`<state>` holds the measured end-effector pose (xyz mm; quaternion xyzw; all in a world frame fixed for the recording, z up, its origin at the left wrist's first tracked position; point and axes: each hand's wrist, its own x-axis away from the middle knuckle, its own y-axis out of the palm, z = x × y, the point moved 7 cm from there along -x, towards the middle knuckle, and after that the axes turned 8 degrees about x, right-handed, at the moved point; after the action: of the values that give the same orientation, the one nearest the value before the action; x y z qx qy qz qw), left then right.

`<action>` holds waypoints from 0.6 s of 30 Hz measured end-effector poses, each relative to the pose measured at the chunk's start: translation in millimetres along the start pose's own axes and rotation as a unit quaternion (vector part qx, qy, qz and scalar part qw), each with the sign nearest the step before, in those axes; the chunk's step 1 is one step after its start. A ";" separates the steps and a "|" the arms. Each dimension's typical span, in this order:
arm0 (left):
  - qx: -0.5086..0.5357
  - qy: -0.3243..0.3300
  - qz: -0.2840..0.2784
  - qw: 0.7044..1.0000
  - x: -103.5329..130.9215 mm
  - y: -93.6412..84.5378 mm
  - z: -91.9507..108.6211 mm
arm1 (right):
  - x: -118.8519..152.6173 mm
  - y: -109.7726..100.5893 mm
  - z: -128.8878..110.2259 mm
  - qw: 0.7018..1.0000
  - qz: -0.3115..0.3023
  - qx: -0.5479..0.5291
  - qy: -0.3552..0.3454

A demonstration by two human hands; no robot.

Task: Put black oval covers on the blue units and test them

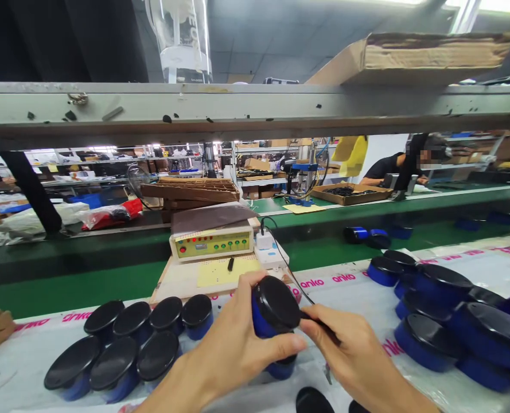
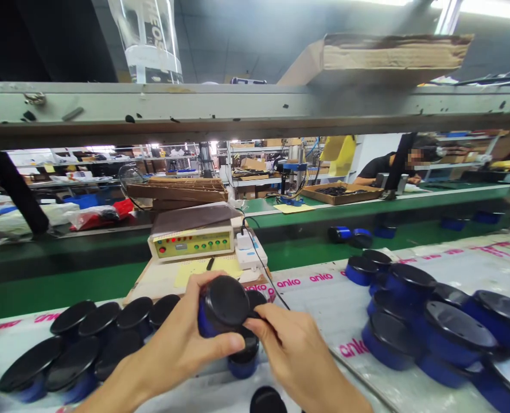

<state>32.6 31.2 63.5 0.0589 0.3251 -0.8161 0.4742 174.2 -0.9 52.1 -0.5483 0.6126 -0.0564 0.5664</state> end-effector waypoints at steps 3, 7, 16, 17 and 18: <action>-0.177 0.173 0.063 0.967 4.1 -3.0 23.3 | -2.7 8.0 5.7 0.999 -0.021 -0.037 0.018; -0.309 0.395 0.129 0.855 24.0 3.2 61.5 | -4.0 1.7 -5.6 0.997 0.031 -0.044 -0.056; -0.354 0.464 0.091 0.807 36.2 6.8 72.7 | -1.4 -5.3 -24.3 0.985 0.107 0.019 -0.135; -0.347 0.461 0.090 0.812 35.1 5.8 71.2 | -0.7 -3.7 -22.7 0.985 0.106 0.028 -0.131; -0.342 0.457 0.090 0.816 33.6 4.7 70.5 | -0.1 -1.8 -21.1 0.986 0.104 0.035 -0.129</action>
<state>33.1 -36.4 102.8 0.2885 0.7559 -0.4849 0.3319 159.3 -13.2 60.8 -0.4645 0.5859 0.0522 0.6620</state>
